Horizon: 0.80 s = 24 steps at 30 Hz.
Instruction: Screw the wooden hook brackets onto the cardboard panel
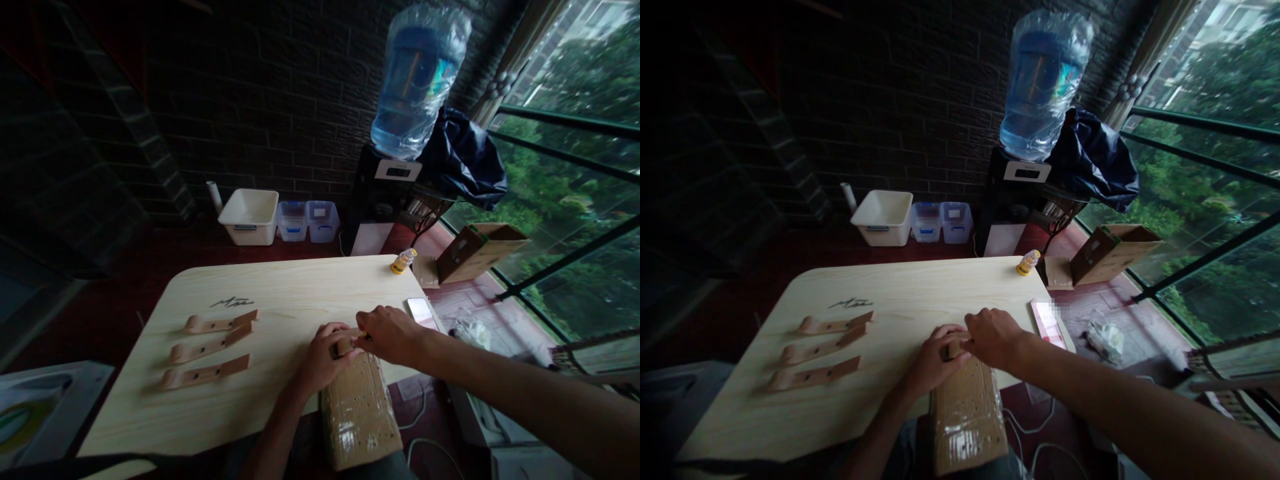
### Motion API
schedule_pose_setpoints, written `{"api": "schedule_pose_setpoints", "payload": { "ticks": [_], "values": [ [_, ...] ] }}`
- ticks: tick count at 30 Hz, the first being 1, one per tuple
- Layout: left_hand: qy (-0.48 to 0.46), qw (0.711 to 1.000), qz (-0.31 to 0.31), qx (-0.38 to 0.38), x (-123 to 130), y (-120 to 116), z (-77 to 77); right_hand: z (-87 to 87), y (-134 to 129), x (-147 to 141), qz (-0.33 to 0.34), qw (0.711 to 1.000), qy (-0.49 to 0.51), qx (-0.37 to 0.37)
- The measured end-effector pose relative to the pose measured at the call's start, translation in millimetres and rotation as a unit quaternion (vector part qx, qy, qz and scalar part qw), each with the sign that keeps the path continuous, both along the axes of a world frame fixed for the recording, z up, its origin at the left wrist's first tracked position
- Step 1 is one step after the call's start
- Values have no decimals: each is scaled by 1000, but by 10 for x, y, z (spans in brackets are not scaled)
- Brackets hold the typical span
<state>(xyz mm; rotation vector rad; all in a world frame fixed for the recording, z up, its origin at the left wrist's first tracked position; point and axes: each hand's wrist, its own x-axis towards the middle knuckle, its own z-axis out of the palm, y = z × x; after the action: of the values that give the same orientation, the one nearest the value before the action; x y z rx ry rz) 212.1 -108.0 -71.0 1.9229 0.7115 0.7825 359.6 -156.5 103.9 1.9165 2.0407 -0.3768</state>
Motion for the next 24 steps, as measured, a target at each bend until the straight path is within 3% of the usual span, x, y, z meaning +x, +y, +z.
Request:
{"api": "schedule_pose_setpoints", "payload": {
  "ticks": [6,14,21,24],
  "values": [
    [-3,1000,4,15,10,4,-73,-47,11,71,137,991,11,-1],
    [2,1000,-1,14,14,16,-79,-85,-7,113,57,998,-28,8],
    [-4,1000,8,9,16,0,-89,-50,-46,103,164,986,8,18],
    [-2,1000,6,8,8,2,-79,-102,-59,92,137,990,-27,14]
  ]
}}
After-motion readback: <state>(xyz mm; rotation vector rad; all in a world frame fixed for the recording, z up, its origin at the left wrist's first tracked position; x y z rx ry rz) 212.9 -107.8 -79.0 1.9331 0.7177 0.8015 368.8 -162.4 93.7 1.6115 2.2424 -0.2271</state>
